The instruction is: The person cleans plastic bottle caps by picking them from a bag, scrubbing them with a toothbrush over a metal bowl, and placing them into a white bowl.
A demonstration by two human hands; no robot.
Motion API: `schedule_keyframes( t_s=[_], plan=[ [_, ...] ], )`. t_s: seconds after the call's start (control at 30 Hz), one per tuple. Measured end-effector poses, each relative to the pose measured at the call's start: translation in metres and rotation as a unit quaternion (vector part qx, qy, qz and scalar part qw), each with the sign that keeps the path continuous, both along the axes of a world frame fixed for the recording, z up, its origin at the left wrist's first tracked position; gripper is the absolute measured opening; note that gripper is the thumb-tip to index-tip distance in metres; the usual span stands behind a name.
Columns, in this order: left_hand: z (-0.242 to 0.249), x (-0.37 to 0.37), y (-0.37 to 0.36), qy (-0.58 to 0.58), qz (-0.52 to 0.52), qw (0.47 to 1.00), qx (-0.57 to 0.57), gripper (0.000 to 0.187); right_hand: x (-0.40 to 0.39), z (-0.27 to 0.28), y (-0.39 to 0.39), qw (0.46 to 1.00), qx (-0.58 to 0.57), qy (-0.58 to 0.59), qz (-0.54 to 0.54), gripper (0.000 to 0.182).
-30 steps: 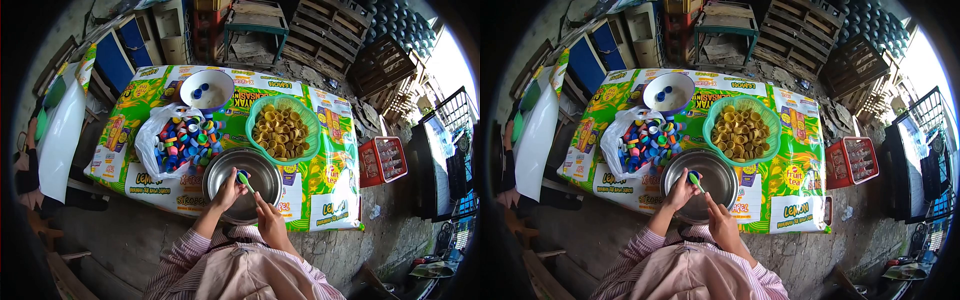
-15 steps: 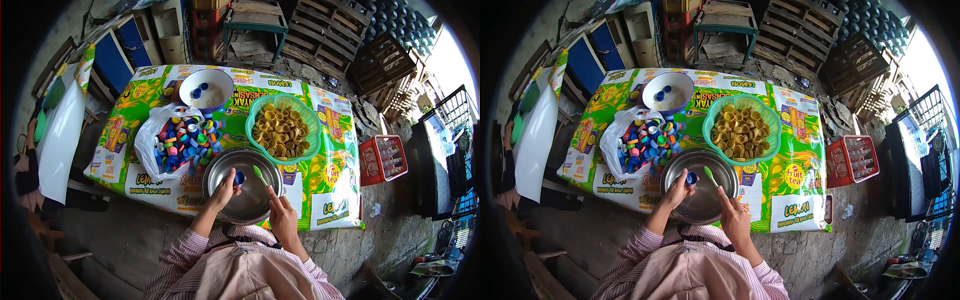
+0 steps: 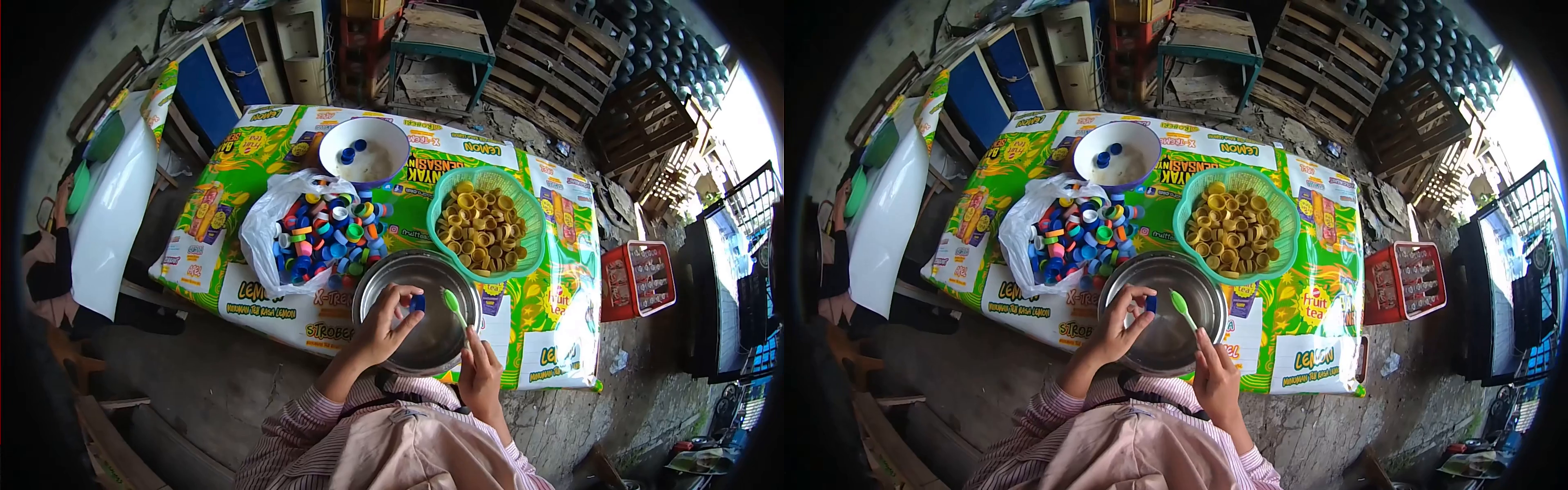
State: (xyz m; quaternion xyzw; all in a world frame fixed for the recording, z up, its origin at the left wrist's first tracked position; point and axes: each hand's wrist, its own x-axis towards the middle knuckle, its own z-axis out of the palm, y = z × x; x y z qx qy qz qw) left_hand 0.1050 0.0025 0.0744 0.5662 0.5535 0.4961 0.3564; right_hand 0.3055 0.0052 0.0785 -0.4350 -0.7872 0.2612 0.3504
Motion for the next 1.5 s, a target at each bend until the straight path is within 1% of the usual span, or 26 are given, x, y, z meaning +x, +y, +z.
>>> schedule_keyframes(
  t_s=[0.07, 0.1, 0.13, 0.2, 0.23, 0.33, 0.37, 0.4, 0.47, 0.53, 0.63, 0.7, 0.77, 0.8, 0.87, 0.93, 0.97, 1.0, 1.03, 1.07, 1.1, 1.13, 1.2, 1.3, 1.4, 1.5],
  plan=[
    [-0.010, -0.004, 0.003, 0.136, 0.017, 0.989, 0.055, 0.029, 0.001, -0.012, 0.002, 1.000, 0.015, -0.008, -0.026, 0.043],
    [-0.015, -0.006, 0.002, 0.256, 0.004, 0.966, -0.033, 0.029, -0.001, -0.011, 0.004, 0.995, -0.033, -0.088, -0.036, 0.043],
    [-0.018, -0.005, -0.003, 0.256, 0.006, 0.966, -0.032, 0.029, 0.000, -0.009, 0.004, 0.995, -0.031, -0.088, -0.034, 0.043],
    [-0.014, -0.007, -0.003, 0.264, -0.016, 0.964, -0.004, 0.028, 0.002, -0.005, 0.001, 0.986, -0.092, -0.136, -0.021, 0.043],
    [-0.007, -0.006, -0.003, 0.232, -0.010, 0.972, 0.032, 0.029, 0.002, 0.001, 0.000, 0.987, -0.092, -0.128, -0.019, 0.043],
    [-0.025, -0.012, 0.002, 0.212, -0.026, 0.976, 0.028, 0.031, 0.000, -0.010, 0.003, 0.989, -0.075, -0.124, -0.027, 0.045],
    [-0.041, -0.014, 0.003, 0.167, -0.035, 0.985, 0.008, 0.031, 0.001, -0.016, 0.003, 0.981, -0.112, -0.157, -0.027, 0.046],
    [-0.032, -0.015, 0.004, 0.068, -0.050, 0.994, -0.071, 0.029, 0.000, -0.021, 0.004, 0.988, -0.059, -0.143, -0.024, 0.047],
    [-0.035, -0.022, 0.014, -0.098, -0.033, 0.991, -0.082, 0.029, -0.002, -0.023, 0.001, 0.991, -0.041, -0.121, -0.030, 0.046],
    [-0.043, -0.041, 0.044, -0.221, -0.026, 0.972, -0.074, 0.028, -0.006, -0.020, -0.001, 0.991, -0.046, -0.120, -0.033, 0.046],
    [-0.041, -0.091, 0.111, -0.264, 0.029, 0.962, -0.069, 0.029, -0.009, -0.019, -0.004, 0.991, -0.043, -0.119, -0.044, 0.046],
    [-0.023, -0.123, 0.157, -0.348, 0.057, 0.931, -0.092, 0.028, -0.010, -0.019, -0.007, 0.991, -0.036, -0.116, -0.055, 0.046],
    [-0.021, -0.150, 0.190, -0.347, 0.085, 0.926, -0.125, 0.040, -0.008, -0.021, -0.010, 0.990, -0.029, -0.121, -0.065, 0.047],
    [-0.017, -0.154, 0.196, -0.333, 0.156, 0.914, -0.170, 0.050, -0.008, -0.022, -0.010, 0.990, -0.029, -0.123, -0.067, 0.047],
    [-0.024, -0.157, 0.193, -0.165, 0.210, 0.945, -0.187, 0.057, -0.006, -0.025, -0.012, 0.990, -0.030, -0.114, -0.077, 0.044],
    [-0.043, -0.160, 0.171, -0.021, 0.185, 0.979, -0.081, 0.052, -0.006, -0.025, -0.013, 0.989, -0.044, -0.113, -0.084, 0.043],
    [-0.053, -0.162, 0.157, 0.038, 0.170, 0.984, -0.032, 0.037, -0.005, -0.025, -0.015, 0.988, -0.060, -0.111, -0.091, 0.042],
    [-0.057, -0.157, 0.138, 0.122, 0.182, 0.976, 0.020, 0.020, -0.005, -0.026, -0.017, 0.987, -0.063, -0.113, -0.090, 0.042],
    [-0.062, -0.155, 0.120, 0.243, 0.204, 0.941, 0.118, 0.010, -0.005, -0.026, -0.017, 0.987, -0.057, -0.117, -0.090, 0.041],
    [-0.052, -0.147, 0.099, 0.309, 0.219, 0.921, 0.089, 0.010, -0.006, -0.026, -0.017, 0.987, -0.051, -0.120, -0.091, 0.040],
    [-0.053, -0.139, 0.086, 0.404, 0.244, 0.870, 0.139, 0.010, -0.006, -0.026, -0.016, 0.987, -0.052, -0.119, -0.090, 0.040],
    [-0.051, -0.131, 0.070, 0.431, 0.209, 0.876, 0.049, 0.011, -0.006, -0.026, -0.016, 0.987, -0.059, -0.119, -0.087, 0.040],
    [-0.049, -0.118, 0.052, 0.459, 0.169, 0.872, 0.008, 0.011, -0.007, -0.025, -0.016, 0.987, -0.067, -0.119, -0.084, 0.041],
    [-0.067, -0.119, 0.054, 0.480, 0.186, 0.857, 0.009, 0.014, -0.007, -0.024, -0.014, 0.985, -0.060, -0.142, -0.076, 0.041],
    [-0.068, -0.118, 0.061, 0.486, 0.207, 0.849, -0.002, 0.022, -0.007, -0.025, -0.014, 0.989, -0.035, -0.126, -0.064, 0.042],
    [-0.065, -0.118, 0.067, 0.494, 0.232, 0.838, 0.000, 0.030, -0.007, -0.025, -0.015, 0.988, -0.058, -0.132, -0.063, 0.043]
  ],
)
